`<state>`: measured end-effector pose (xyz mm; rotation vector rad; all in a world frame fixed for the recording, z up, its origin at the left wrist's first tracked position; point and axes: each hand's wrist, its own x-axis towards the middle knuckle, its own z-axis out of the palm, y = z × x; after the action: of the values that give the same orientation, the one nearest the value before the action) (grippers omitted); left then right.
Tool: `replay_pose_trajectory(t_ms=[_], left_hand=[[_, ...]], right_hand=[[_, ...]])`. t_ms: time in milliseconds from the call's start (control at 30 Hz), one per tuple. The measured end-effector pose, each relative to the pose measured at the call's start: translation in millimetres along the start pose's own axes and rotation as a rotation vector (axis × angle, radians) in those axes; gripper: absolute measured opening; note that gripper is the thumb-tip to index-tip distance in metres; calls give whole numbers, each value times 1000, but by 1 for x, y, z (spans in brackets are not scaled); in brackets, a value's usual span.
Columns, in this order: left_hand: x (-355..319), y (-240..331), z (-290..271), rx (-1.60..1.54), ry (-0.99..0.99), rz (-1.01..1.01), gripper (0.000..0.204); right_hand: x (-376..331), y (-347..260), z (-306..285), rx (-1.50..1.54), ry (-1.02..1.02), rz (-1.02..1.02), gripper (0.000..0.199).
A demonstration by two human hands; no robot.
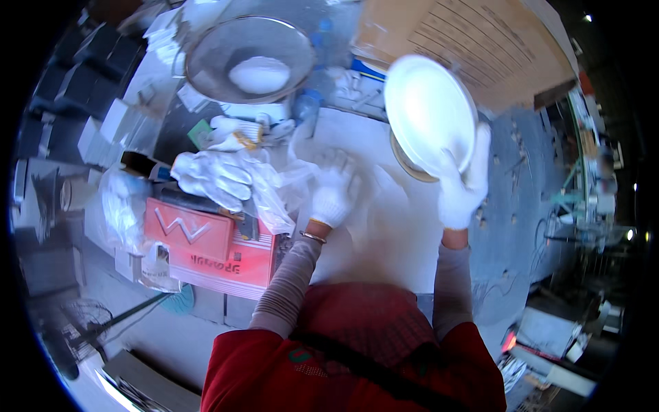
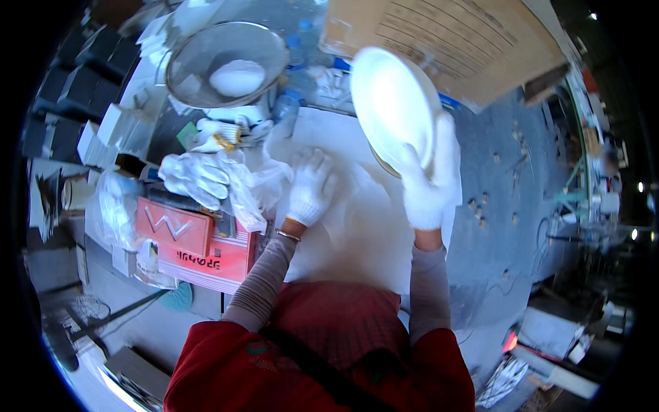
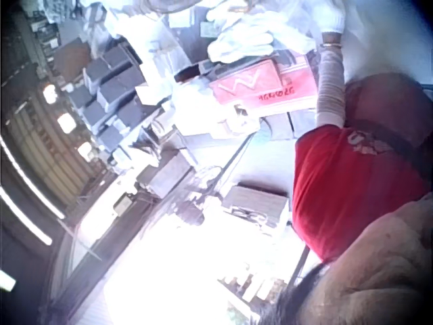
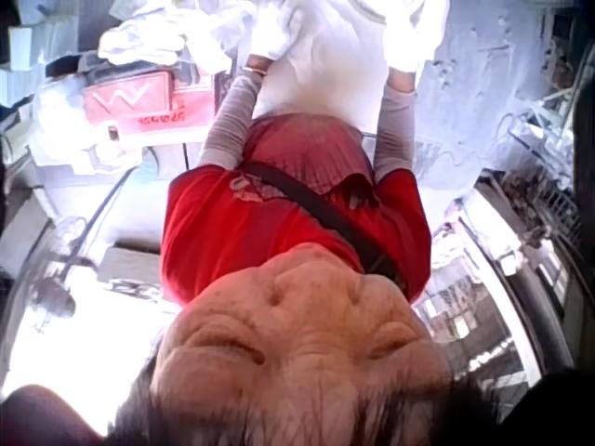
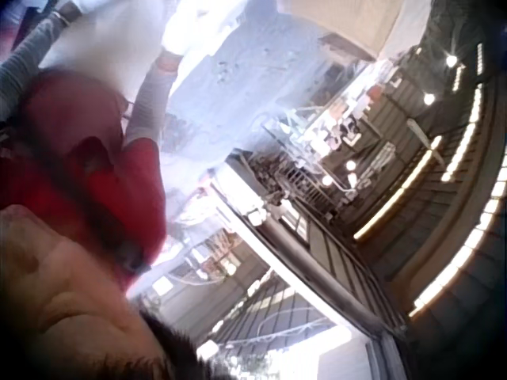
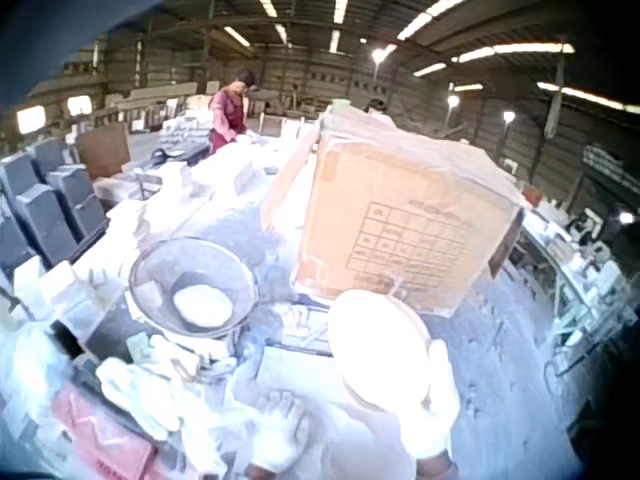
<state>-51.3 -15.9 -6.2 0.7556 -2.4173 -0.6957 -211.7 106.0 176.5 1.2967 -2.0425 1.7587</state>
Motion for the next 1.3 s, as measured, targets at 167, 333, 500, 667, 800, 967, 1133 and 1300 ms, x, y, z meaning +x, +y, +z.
replay_pose_trajectory(t_ms=[167, 333, 500, 667, 800, 967, 1133, 1300], left_hand=[[32, 19, 27, 65, -81, 157, 52], [48, 30, 42, 21, -290, 446, 51], [31, 24, 39, -181, -297, 641, 42], [31, 25, 21, -331, -331, 778, 39], [61, 27, 38, -359, -327, 689, 38], [67, 41, 54, -197, -421, 799, 40], [52, 36, 18, -240, -704, 823, 46], [61, 61, 7, -240, -745, 773, 56]], right_hand=[[-75, 19, -100, 170, 332, 385, 74], [-146, 33, -146, 215, 532, 561, 76], [-184, 41, -156, 367, 608, 642, 79], [-183, 39, -150, 325, 635, 640, 75], [-179, 40, -145, 321, 664, 610, 72], [-181, 43, -151, 271, 690, 640, 69], [-190, 54, -159, 298, 728, 648, 64], [-197, 59, -159, 372, 771, 717, 63]])
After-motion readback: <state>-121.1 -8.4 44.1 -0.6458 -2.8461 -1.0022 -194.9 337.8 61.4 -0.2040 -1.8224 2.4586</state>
